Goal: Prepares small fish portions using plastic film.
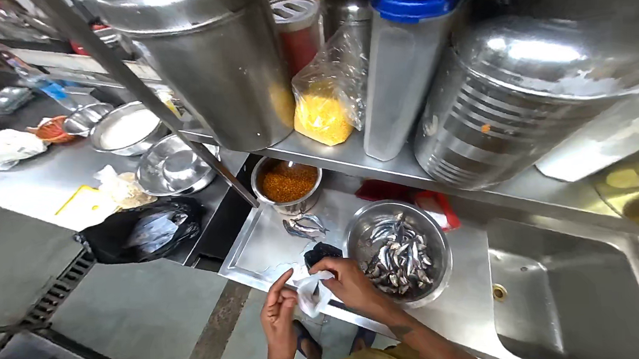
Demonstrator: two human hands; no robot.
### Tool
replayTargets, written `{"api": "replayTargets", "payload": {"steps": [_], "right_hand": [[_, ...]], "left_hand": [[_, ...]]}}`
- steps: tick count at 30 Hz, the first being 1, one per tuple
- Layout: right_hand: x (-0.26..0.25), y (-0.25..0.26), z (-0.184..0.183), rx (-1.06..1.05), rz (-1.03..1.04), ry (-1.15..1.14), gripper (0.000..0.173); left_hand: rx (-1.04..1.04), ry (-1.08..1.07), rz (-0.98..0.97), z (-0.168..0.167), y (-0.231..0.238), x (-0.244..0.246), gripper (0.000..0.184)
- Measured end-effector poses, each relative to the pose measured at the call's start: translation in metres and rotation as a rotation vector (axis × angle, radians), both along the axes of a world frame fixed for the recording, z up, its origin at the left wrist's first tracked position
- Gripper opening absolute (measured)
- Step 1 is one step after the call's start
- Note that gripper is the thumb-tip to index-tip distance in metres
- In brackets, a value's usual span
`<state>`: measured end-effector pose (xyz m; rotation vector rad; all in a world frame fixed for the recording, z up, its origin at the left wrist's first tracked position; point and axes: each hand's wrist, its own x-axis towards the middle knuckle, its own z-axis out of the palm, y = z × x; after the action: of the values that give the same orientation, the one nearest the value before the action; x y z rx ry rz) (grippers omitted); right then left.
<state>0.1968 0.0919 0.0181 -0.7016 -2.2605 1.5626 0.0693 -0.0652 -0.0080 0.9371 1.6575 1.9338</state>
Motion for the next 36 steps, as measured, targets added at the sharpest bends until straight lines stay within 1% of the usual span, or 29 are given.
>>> {"api": "replayTargets", "payload": {"steps": [1,3,4,5,6,7,8,9,11,13,16,19,21,22,24,25,27,29,31,32,34,36], "right_hand": [[0.002,0.002,0.002,-0.045,0.007,0.046,0.022],[0.005,0.005,0.010,-0.101,0.055,0.102,0.025],[0.007,0.007,0.015,-0.102,0.090,0.114,0.025],[0.007,0.007,0.020,-0.091,0.132,0.128,0.026],[0.008,0.007,0.025,-0.063,0.177,0.140,0.026],[0.008,0.007,0.030,-0.023,0.220,0.146,0.026],[0.009,0.007,0.033,0.031,0.258,0.146,0.025],[0.010,0.007,0.035,0.097,0.279,0.145,0.023],[0.015,0.004,0.033,0.218,0.230,0.140,0.025],[0.022,-0.001,0.025,0.295,0.111,0.091,0.038],[0.029,-0.010,0.009,0.267,-0.025,0.055,0.056],[0.030,-0.020,-0.003,0.175,-0.118,0.034,0.061],[0.030,-0.023,-0.004,0.173,-0.154,0.006,0.059],[0.031,-0.022,-0.003,0.185,-0.161,-0.006,0.054],[0.036,-0.016,-0.002,0.208,-0.177,-0.036,0.038],[0.040,-0.012,-0.001,0.184,-0.178,-0.054,0.032],[0.048,-0.003,-0.003,0.093,-0.175,-0.064,0.025],[0.051,-0.002,-0.005,0.006,-0.153,-0.058,0.026],[0.052,-0.006,-0.006,-0.012,-0.089,-0.049,0.035],[0.052,-0.010,-0.008,-0.025,-0.074,-0.030,0.037],[0.051,-0.017,-0.016,-0.042,-0.100,0.022,0.031],[0.053,-0.019,-0.018,-0.071,-0.128,0.101,0.020]], "left_hand": [[-0.046,-0.092,0.035,-0.008,-0.009,-0.004,0.058],[-0.269,-0.418,0.082,-0.018,-0.017,-0.006,0.057],[-0.380,-0.590,0.074,-0.021,-0.015,-0.006,0.059],[-0.445,-0.734,0.031,-0.022,-0.010,-0.003,0.065],[-0.449,-0.848,-0.031,-0.021,-0.004,0.001,0.074],[-0.410,-0.934,-0.103,-0.020,0.001,0.005,0.081],[-0.353,-0.989,-0.156,-0.018,0.006,0.009,0.083],[-0.288,-1.017,-0.187,-0.016,0.010,0.011,0.078],[-0.197,-1.042,-0.162,-0.010,0.018,0.011,0.056],[-0.172,-1.048,-0.122,0.000,0.025,0.008,0.042],[-0.170,-1.019,-0.086,0.014,0.030,0.004,0.032],[-0.232,-0.910,-0.075,0.022,0.032,0.005,0.030],[-0.272,-0.850,-0.070,0.025,0.031,0.007,0.031],[-0.286,-0.841,-0.077,0.025,0.028,0.007,0.034],[-0.301,-0.851,-0.051,0.025,0.023,0.006,0.036],[-0.297,-0.859,-0.037,0.024,0.020,0.007,0.036],[-0.295,-0.864,-0.002,0.023,0.016,0.009,0.034],[-0.306,-0.845,0.036,0.023,0.014,0.014,0.030],[-0.310,-0.829,0.035,0.023,0.012,0.019,0.025],[-0.310,-0.831,0.020,0.024,0.011,0.020,0.023],[-0.326,-0.848,-0.015,0.028,0.009,0.023,0.022],[-0.364,-0.868,-0.060,0.032,0.009,0.022,0.027]]}}
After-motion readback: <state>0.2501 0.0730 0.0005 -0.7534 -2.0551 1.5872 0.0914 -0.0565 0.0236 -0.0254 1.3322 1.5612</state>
